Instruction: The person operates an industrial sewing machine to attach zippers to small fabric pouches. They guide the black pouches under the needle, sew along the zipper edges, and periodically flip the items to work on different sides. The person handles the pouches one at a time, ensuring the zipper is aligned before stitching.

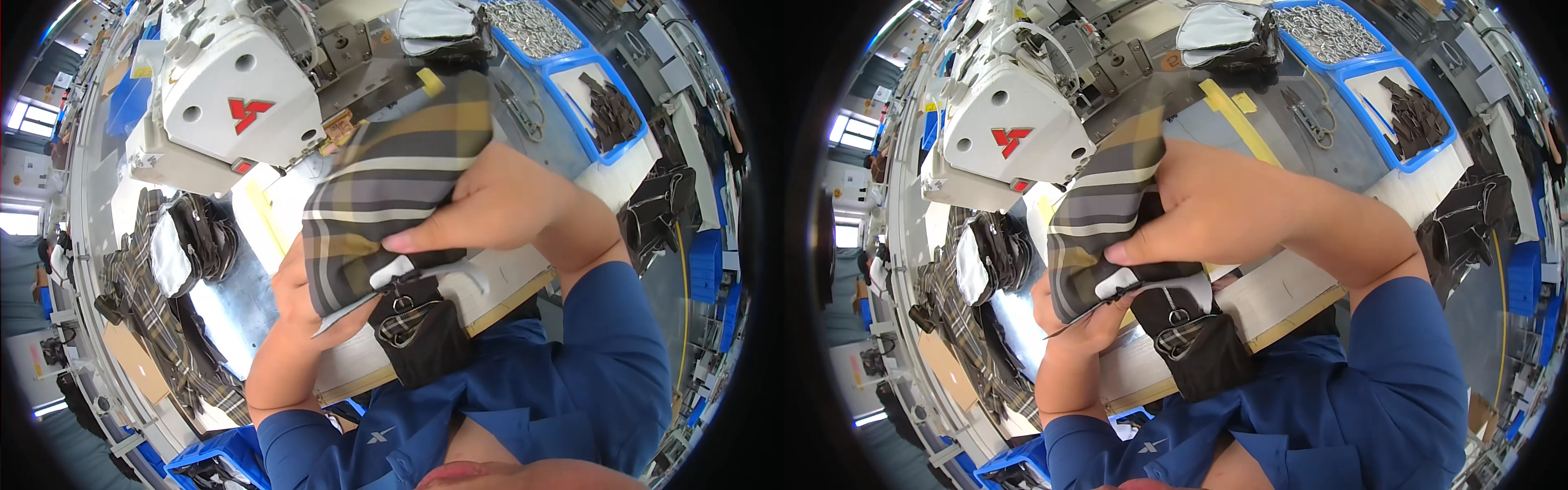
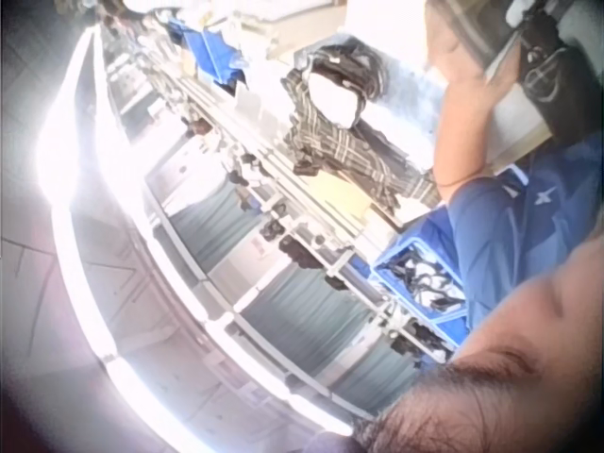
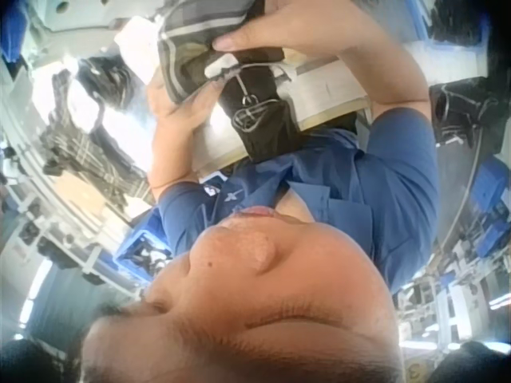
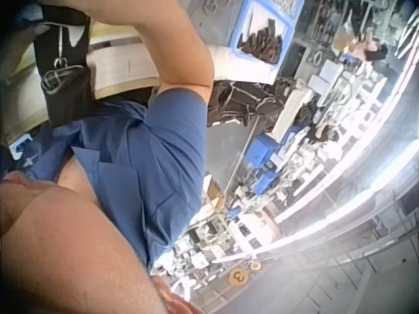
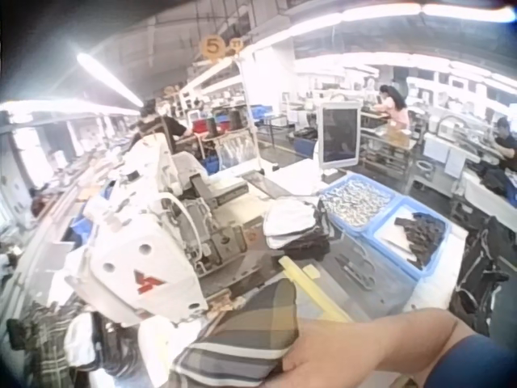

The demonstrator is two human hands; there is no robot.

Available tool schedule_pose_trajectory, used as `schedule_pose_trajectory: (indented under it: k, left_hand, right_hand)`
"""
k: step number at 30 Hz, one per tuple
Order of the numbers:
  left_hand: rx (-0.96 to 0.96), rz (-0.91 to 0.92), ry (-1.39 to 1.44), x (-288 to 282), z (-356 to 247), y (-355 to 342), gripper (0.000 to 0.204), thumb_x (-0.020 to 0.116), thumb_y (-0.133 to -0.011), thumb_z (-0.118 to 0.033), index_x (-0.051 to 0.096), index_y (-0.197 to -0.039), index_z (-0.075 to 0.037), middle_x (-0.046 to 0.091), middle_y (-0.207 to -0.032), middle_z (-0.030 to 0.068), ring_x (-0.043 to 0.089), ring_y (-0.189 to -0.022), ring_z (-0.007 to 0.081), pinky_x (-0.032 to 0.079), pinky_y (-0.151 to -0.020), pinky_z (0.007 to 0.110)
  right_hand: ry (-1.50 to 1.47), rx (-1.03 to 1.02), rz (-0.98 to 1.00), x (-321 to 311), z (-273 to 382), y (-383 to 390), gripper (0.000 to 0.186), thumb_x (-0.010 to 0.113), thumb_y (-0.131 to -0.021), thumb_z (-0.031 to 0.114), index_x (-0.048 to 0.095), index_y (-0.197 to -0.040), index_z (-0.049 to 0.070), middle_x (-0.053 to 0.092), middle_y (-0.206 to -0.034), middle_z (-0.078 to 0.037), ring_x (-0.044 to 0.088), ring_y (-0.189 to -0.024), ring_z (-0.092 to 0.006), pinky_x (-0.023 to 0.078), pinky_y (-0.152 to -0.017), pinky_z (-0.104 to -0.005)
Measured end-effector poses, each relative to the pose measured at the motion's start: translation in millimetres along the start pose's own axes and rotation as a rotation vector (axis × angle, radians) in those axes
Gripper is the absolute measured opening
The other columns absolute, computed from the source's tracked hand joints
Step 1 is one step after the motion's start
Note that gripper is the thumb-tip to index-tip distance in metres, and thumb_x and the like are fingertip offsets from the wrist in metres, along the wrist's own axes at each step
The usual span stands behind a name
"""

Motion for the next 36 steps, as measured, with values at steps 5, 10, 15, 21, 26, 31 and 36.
schedule_pose_trajectory:
  k: [5,10,15,21,26,31,36]
  left_hand:
    - [-0.047,0.07,-0.216,2,-5,-11,0.034,0.089,-0.081,-0.018,0.078,-0.105,0.003,0.08,-0.103,0.0153,0.079,-0.091,0.033,0.062,-0.088,0.04]
    - [0.011,-0.017,-0.131,1,3,3,0.029,0.089,-0.081,-0.018,0.077,-0.1,0.001,0.079,-0.102,0.0162,0.078,-0.091,0.0353,0.061,-0.088,0.042]
    - [0.005,-0.06,-0.039,-3,6,7,0.035,0.091,-0.081,-0.018,0.077,-0.104,0.003,0.078,-0.098,0.019,0.077,-0.089,0.037,0.06,-0.09,0.044]
    - [0.21,-0.348,-0.467,-25,-32,10,0.045,0.096,-0.078,-0.025,0.073,-0.115,-0.012,0.069,-0.105,0.0044,0.064,-0.104,0.0246,0.053,-0.093,0.042]
    - [0.247,0.028,-0.692,-9,-59,4,0.026,0.087,-0.078,-0.01,0.08,-0.101,-0.023,0.066,-0.106,-0.0074,0.059,-0.105,0.0186,0.043,-0.091,0.04]
    - [0.317,-0.048,-0.739,-7,-60,9,0.024,0.08,-0.073,-0.015,0.085,-0.096,-0.022,0.068,-0.096,-0.0099,0.058,-0.099,0.0139,0.036,-0.091,0.034]
    - [0.393,-0.033,-0.768,-1,-63,7,0.023,0.078,-0.073,-0.012,0.084,-0.094,-0.018,0.07,-0.093,-0.0079,0.055,-0.091,0.0141,0.035,-0.079,0.031]
  right_hand:
    - [-0.246,0.095,0.026,6,3,0,0.052,0.088,-0.086,0.008,0.067,-0.132,-0.002,0.076,-0.122,-0.011,0.069,-0.111,-0.0171,0.055,-0.099,-0.0345]
    - [-0.181,0.129,0.05,7,2,0,0.056,0.09,-0.083,0.005,0.065,-0.133,-0.003,0.076,-0.119,-0.01,0.068,-0.11,-0.0154,0.056,-0.099,-0.034]
    - [-0.22,0.233,-0.031,6,-9,-2,0.062,0.089,-0.084,0.006,0.06,-0.138,-0.004,0.072,-0.126,-0.011,0.066,-0.116,-0.0168,0.054,-0.103,-0.0347]
    - [-0.166,0.185,-0.043,10,-21,-7,0.069,0.089,-0.086,0.009,0.054,-0.145,-0.004,0.066,-0.138,-0.014,0.061,-0.126,-0.0199,0.05,-0.109,-0.0377]
    - [-0.04,0.057,-0.015,13,-18,-7,0.065,0.087,-0.089,0.013,0.057,-0.143,-0.004,0.068,-0.137,-0.014,0.062,-0.125,-0.0217,0.05,-0.109,-0.0394]
    - [0.196,-0.031,-0.028,11,-9,-4,0.058,0.088,-0.088,0.018,0.065,-0.138,0.0,0.07,-0.133,-0.017,0.066,-0.122,-0.0284,0.05,-0.107,-0.0409]
    - [0.436,-0.245,-0.048,15,6,3,0.053,0.088,-0.084,0.015,0.07,-0.132,0.002,0.07,-0.13,-0.019,0.066,-0.117,-0.0369,0.051,-0.104,-0.0428]
Point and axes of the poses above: each hand's wrist, its own y-axis away from the middle knuckle, its own x-axis out of the palm, z = x × y, the point moved 7 cm from there along -y, towards the middle knuckle
